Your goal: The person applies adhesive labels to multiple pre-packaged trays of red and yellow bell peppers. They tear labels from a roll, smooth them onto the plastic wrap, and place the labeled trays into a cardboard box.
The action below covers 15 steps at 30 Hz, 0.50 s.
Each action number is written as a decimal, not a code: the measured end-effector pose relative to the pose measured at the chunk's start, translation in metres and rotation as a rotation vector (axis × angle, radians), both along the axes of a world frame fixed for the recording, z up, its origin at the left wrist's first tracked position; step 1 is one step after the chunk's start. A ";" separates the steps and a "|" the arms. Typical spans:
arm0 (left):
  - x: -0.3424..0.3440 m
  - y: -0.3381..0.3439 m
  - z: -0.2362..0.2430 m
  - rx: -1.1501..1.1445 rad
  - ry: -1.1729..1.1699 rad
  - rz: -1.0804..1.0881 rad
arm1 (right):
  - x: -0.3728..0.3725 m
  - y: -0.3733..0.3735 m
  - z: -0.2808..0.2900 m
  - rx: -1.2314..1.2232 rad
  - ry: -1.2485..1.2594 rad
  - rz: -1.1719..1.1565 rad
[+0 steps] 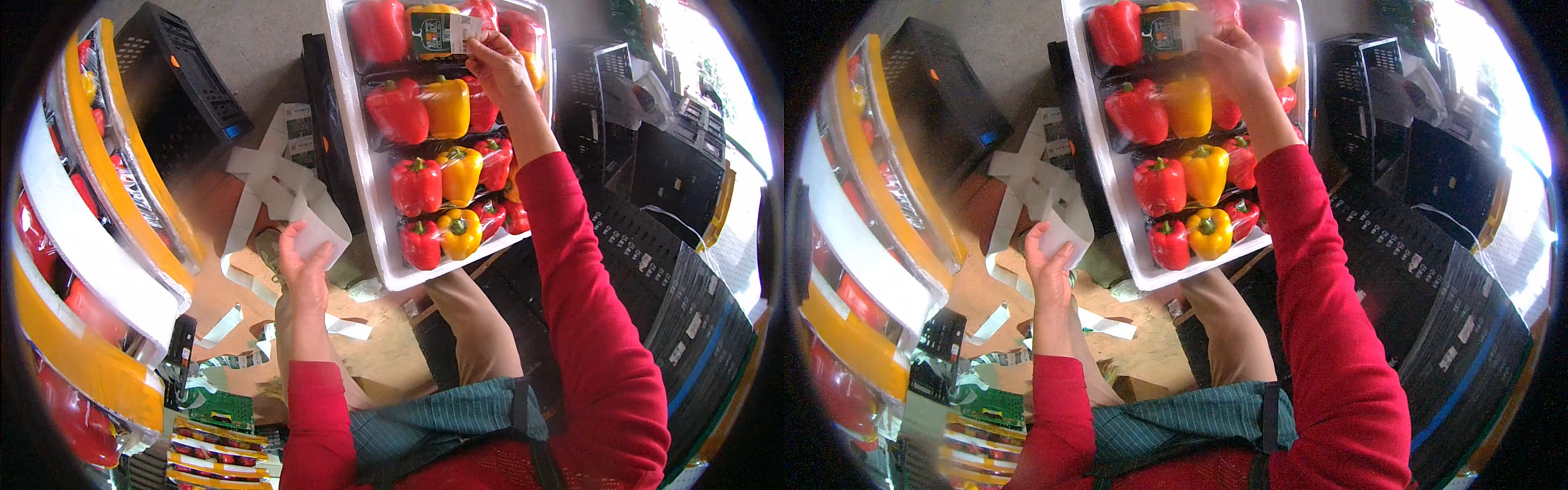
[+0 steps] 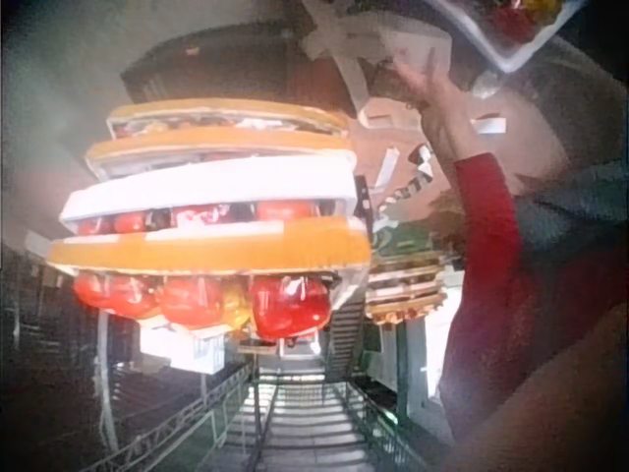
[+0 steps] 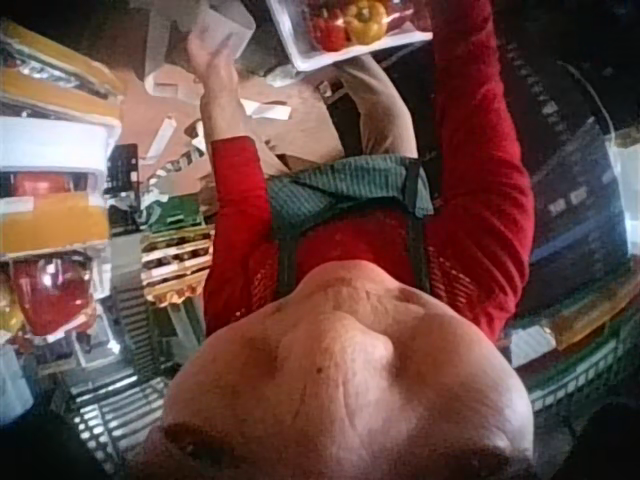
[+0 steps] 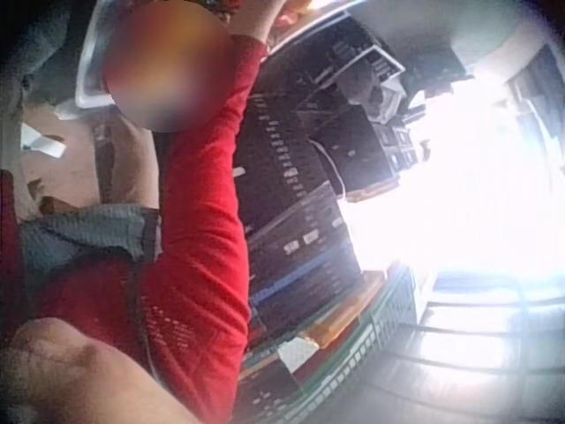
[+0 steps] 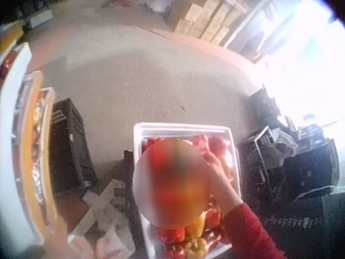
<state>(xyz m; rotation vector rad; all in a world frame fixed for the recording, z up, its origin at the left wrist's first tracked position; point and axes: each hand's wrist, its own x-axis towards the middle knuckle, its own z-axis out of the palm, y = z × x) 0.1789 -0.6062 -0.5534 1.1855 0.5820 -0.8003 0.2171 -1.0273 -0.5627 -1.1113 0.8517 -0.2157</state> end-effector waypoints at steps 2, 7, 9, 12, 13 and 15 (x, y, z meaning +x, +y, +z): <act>0.000 -0.001 0.000 -0.010 0.009 -0.002 | 0.001 -0.004 -0.004 0.060 -0.066 0.023; 0.002 0.000 -0.004 0.027 0.105 -0.039 | 0.014 -0.005 -0.013 -0.214 0.045 0.012; 0.003 -0.001 -0.003 -0.012 0.062 -0.053 | 0.019 0.000 -0.017 -0.479 0.213 -0.015; 0.003 -0.005 0.001 -0.019 0.061 -0.043 | 0.024 0.005 -0.018 -0.793 0.394 0.046; 0.004 -0.006 0.001 -0.044 0.054 -0.034 | 0.025 0.006 -0.017 -0.863 0.444 0.056; 0.004 -0.006 0.001 0.006 0.043 -0.037 | 0.027 0.009 -0.010 -0.973 0.493 0.120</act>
